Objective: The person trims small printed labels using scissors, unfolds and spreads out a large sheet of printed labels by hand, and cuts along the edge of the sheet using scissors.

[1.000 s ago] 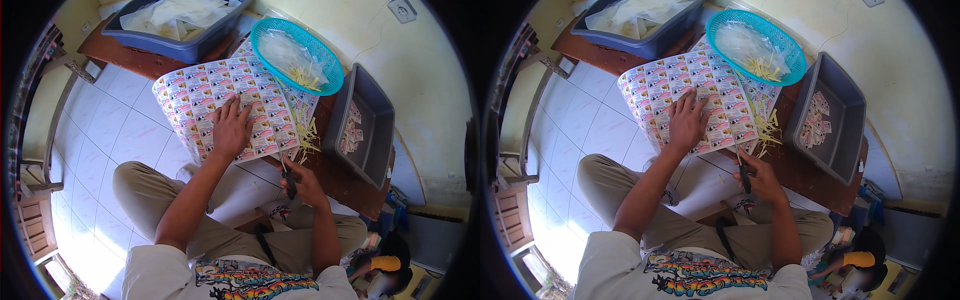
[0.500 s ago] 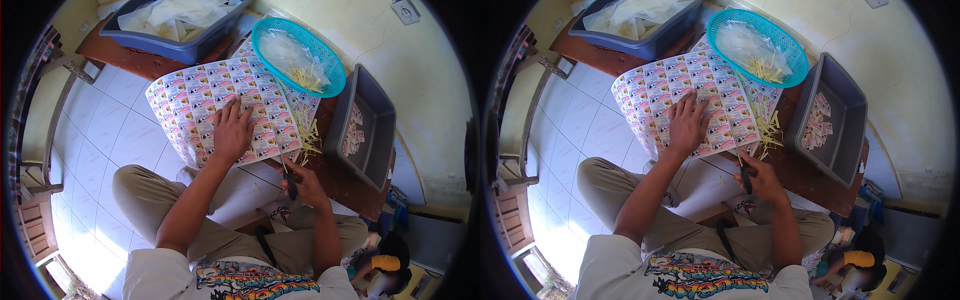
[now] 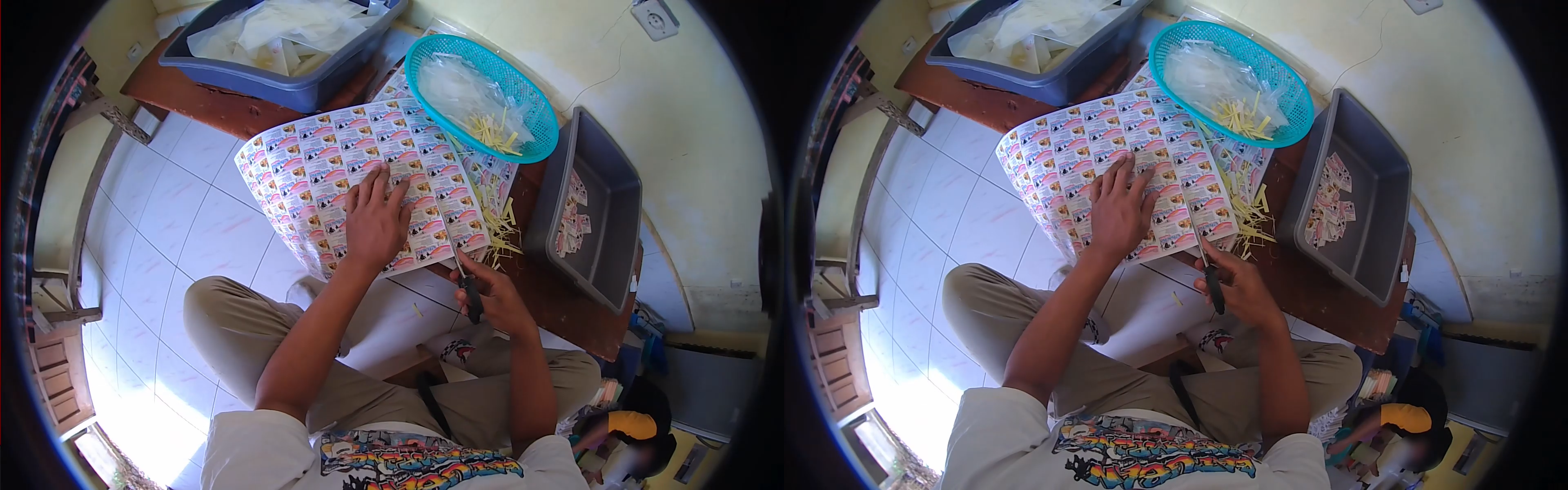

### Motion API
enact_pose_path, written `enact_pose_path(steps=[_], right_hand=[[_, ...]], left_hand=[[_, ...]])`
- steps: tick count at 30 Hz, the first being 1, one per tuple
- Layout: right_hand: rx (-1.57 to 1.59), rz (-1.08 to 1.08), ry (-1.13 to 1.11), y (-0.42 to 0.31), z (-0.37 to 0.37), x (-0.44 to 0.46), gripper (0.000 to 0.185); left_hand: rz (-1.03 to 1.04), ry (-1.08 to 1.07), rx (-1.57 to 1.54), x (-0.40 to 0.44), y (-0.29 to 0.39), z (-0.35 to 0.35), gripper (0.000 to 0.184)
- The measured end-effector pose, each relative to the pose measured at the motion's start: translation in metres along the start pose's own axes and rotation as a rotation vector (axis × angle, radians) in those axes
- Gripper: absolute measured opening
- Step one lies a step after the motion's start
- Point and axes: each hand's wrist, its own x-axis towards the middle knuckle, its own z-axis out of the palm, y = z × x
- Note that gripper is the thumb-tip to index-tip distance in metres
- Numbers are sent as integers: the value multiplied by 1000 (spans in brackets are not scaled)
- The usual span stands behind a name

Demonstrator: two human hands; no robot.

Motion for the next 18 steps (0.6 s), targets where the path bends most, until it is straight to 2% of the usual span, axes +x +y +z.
enact_pose_path(steps=[4,18], right_hand=[[81,20,1,-3,2,4,78],[-1,36,9,-8,2,7,78]], left_hand=[[-18,-10,-9,-1,0,0,41],[-39,-13,-37,-1,0,0,42]])
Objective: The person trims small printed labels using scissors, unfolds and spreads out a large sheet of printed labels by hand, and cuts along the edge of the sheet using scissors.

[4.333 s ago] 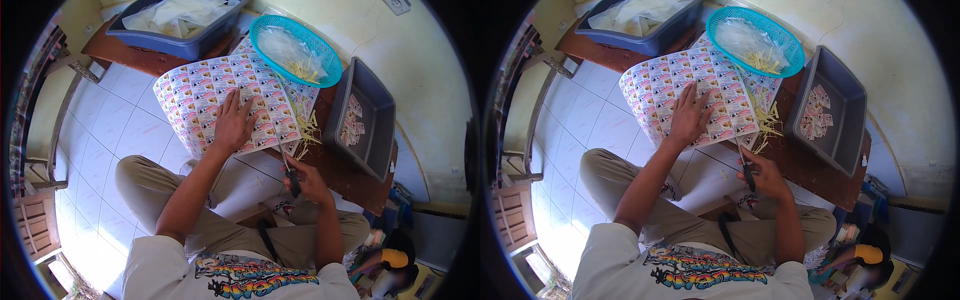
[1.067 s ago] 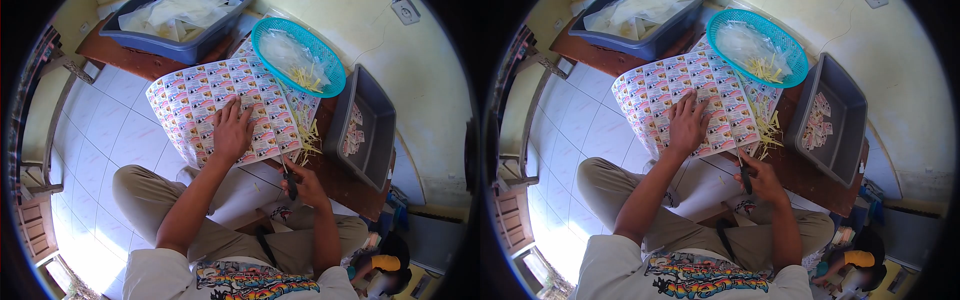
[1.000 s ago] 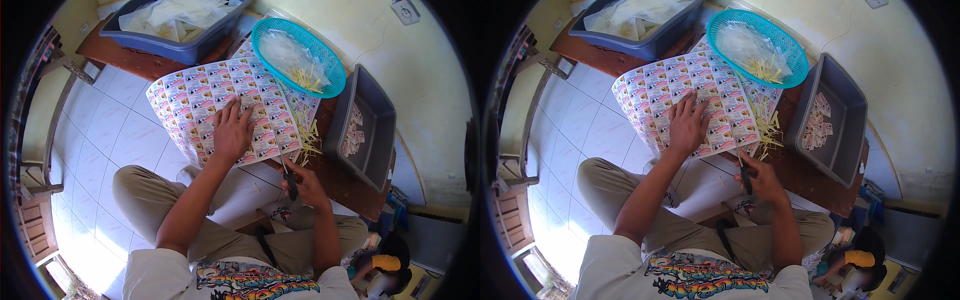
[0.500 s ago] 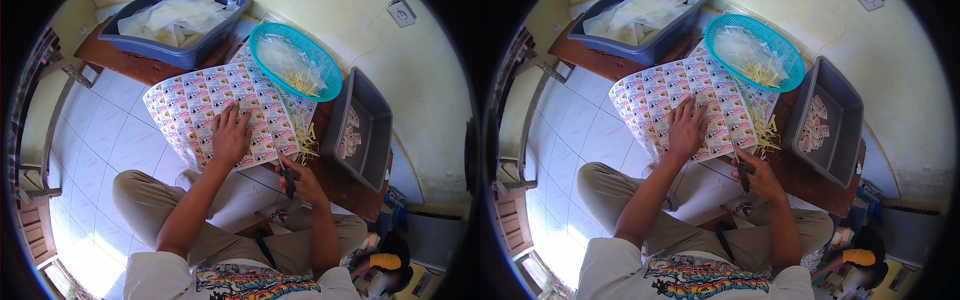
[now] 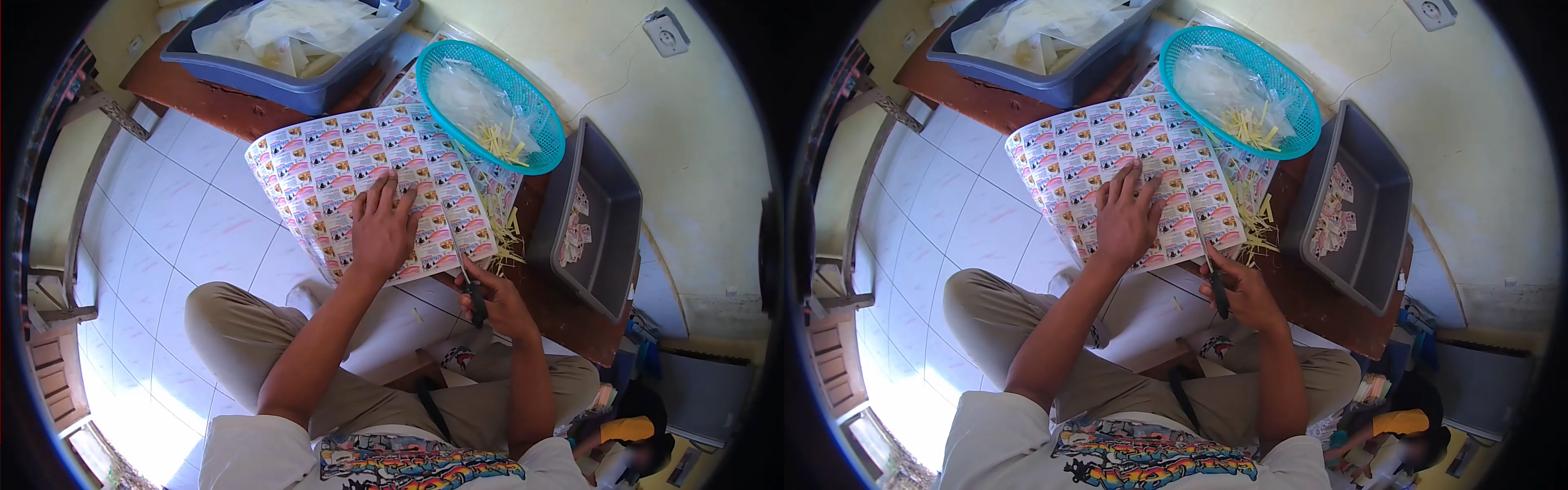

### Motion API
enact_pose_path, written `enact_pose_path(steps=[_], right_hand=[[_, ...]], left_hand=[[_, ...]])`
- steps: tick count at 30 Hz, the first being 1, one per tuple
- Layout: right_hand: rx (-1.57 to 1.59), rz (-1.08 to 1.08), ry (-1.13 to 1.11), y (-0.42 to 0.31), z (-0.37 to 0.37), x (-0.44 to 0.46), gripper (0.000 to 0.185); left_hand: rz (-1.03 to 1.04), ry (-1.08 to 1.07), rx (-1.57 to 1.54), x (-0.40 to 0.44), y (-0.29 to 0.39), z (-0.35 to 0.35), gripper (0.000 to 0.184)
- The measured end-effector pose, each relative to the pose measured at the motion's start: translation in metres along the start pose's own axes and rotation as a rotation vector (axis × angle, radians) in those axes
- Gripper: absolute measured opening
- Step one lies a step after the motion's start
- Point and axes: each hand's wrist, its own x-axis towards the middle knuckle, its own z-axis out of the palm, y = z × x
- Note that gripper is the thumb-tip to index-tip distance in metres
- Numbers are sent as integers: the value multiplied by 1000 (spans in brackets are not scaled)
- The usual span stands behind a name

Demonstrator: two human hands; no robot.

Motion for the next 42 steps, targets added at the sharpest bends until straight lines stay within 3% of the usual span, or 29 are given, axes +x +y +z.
enact_pose_path(steps=[42], right_hand=[[-29,101,77,-25,1,9,73]], left_hand=[[-6,-7,-3,1,0,0,43]])
